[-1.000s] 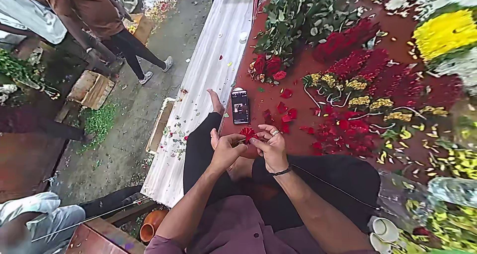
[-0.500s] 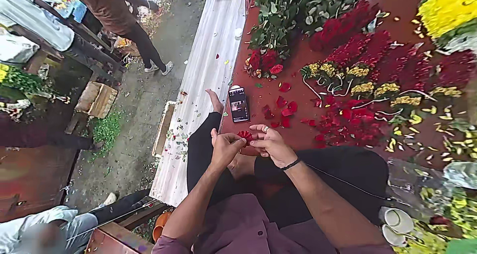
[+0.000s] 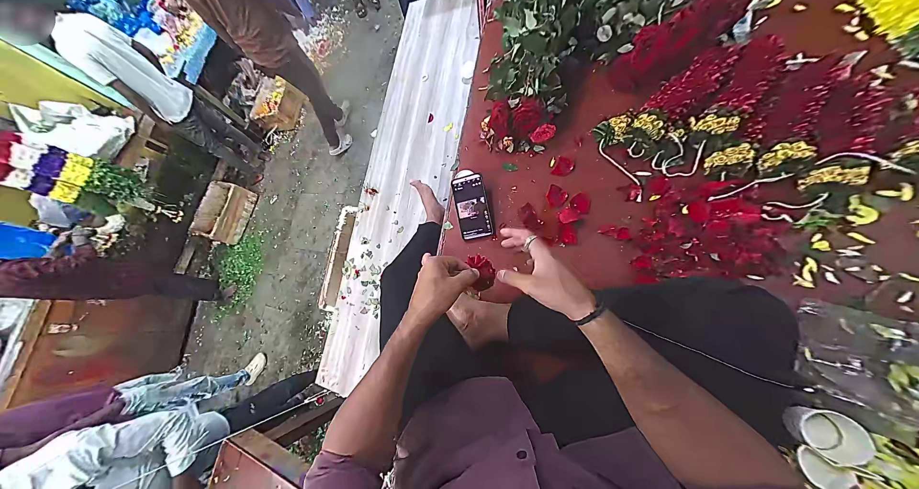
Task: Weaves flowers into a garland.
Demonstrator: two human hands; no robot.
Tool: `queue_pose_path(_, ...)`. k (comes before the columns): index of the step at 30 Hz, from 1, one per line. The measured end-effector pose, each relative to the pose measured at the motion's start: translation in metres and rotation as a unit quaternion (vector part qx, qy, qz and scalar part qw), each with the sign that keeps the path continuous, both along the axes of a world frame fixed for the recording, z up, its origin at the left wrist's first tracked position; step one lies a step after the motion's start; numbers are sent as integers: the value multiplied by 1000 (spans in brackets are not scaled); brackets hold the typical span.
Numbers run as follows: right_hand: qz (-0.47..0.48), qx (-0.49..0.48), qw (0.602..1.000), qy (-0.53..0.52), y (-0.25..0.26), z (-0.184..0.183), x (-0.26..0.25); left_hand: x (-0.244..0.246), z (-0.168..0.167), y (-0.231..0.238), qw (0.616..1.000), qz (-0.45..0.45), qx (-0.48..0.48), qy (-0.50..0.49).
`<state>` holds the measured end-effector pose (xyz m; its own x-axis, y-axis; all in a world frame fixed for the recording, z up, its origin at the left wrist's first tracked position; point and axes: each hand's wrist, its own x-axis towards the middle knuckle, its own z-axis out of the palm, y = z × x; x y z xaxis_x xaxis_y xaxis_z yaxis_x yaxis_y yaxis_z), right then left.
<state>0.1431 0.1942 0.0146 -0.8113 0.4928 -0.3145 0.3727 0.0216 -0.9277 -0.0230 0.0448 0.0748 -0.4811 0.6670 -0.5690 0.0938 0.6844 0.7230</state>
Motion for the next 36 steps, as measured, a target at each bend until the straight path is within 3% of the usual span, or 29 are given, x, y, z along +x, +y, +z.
queue_pose_path(3,83,-72,994,-21,-3,-2,0,-10,9,0,1000,-6,-9,-12)
queue_pose_path(8,46,-21,998,22,8,6,3,-24,12,-11,999,31,1,-13)
queue_pose_path(14,163,-67,982,67,-4,25,4,-24,9,-12,999,30,-33,16)
queue_pose_path(16,168,-80,977,103,-4,34,7,-17,18,-6,991,-63,-88,75)
queue_pose_path(18,146,-92,971,164,1,39,9,-8,41,3,962,-223,-120,101)
queue_pose_path(21,133,-115,958,226,11,39,11,3,82,18,916,-400,-39,-5)
queue_pose_path(22,131,-148,952,236,13,38,12,3,90,21,918,-390,22,-65)
queue_pose_path(24,89,-236,937,242,12,30,15,4,96,29,937,-289,125,-152)
queue_pose_path(25,55,-263,934,235,9,25,17,4,95,33,951,-218,146,-163)
queue_pose_path(27,-3,-286,928,240,0,12,14,3,82,41,981,-101,146,-81)
queue_pose_path(29,-9,-262,934,242,-4,16,6,0,60,44,992,-42,112,45)
queue_pose_path(31,-13,-220,947,232,-6,22,2,-2,36,40,991,-13,79,106)
queue_pose_path(36,33,-31,985,165,-27,22,-5,12,7,24,992,65,35,102)
